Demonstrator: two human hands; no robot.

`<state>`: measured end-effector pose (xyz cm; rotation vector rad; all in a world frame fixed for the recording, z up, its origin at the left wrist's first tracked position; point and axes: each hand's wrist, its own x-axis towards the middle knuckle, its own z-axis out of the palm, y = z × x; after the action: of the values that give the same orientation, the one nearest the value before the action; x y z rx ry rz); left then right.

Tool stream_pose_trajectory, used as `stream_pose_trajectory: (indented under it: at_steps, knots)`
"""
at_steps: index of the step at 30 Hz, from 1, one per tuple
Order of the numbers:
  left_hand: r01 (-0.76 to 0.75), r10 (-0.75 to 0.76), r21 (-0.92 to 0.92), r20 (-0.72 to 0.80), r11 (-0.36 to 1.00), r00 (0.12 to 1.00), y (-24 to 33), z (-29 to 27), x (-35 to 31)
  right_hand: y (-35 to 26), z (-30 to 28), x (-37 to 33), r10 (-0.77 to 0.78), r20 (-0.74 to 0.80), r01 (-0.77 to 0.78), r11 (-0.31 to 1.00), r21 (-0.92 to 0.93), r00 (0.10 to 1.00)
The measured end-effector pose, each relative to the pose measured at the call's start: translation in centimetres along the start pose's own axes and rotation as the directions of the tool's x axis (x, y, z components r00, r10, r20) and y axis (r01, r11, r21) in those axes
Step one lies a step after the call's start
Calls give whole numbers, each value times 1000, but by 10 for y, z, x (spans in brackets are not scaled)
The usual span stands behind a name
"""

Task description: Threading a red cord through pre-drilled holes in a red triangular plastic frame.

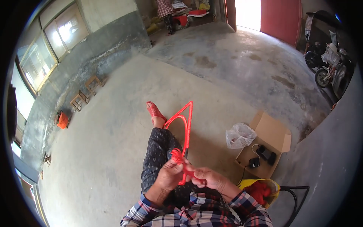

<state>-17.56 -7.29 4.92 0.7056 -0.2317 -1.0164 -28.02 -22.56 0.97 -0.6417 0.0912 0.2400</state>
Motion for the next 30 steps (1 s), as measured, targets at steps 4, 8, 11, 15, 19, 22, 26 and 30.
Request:
stream_pose_trajectory:
  at_steps: [4, 8, 11, 15, 19, 22, 26, 30]
  knots:
    - [-65, 58, 123, 65, 990, 996, 22, -27, 13, -26, -23, 17, -9, 20, 12, 990, -140, 1000]
    - [-72, 65, 95, 75, 993, 995, 34, -32, 12, -41, -29, 31, 130, -30, -131, 907, -399, 991]
    - [-64, 59, 104, 51, 993, 997, 38, -40, 14, -55, -19, 33, 91, -63, -108, 924, -367, 994]
    - [-170, 172, 82, -17, 982, 985, 54, -50, 14, -56, -46, 27, 189, -25, -179, 871, -457, 982]
    - [-398, 239, 888, 345, 232, 908, 64, -53, 16, -44, -85, 28, -35, -25, 30, 981, -191, 999]
    - [-270, -34, 727, 321, -631, 946, 43, -56, 17, -20, -57, 40, -174, -295, -142, 585, -798, 940]
    - [-162, 127, 831, 268, -532, 955, -2, -58, 25, 8, -47, 57, -164, -213, -148, 341, -928, 963]
    - [-250, 371, 890, 395, -382, 840, -14, -64, 34, 15, -69, 55, -360, -78, -38, 119, -992, 930]
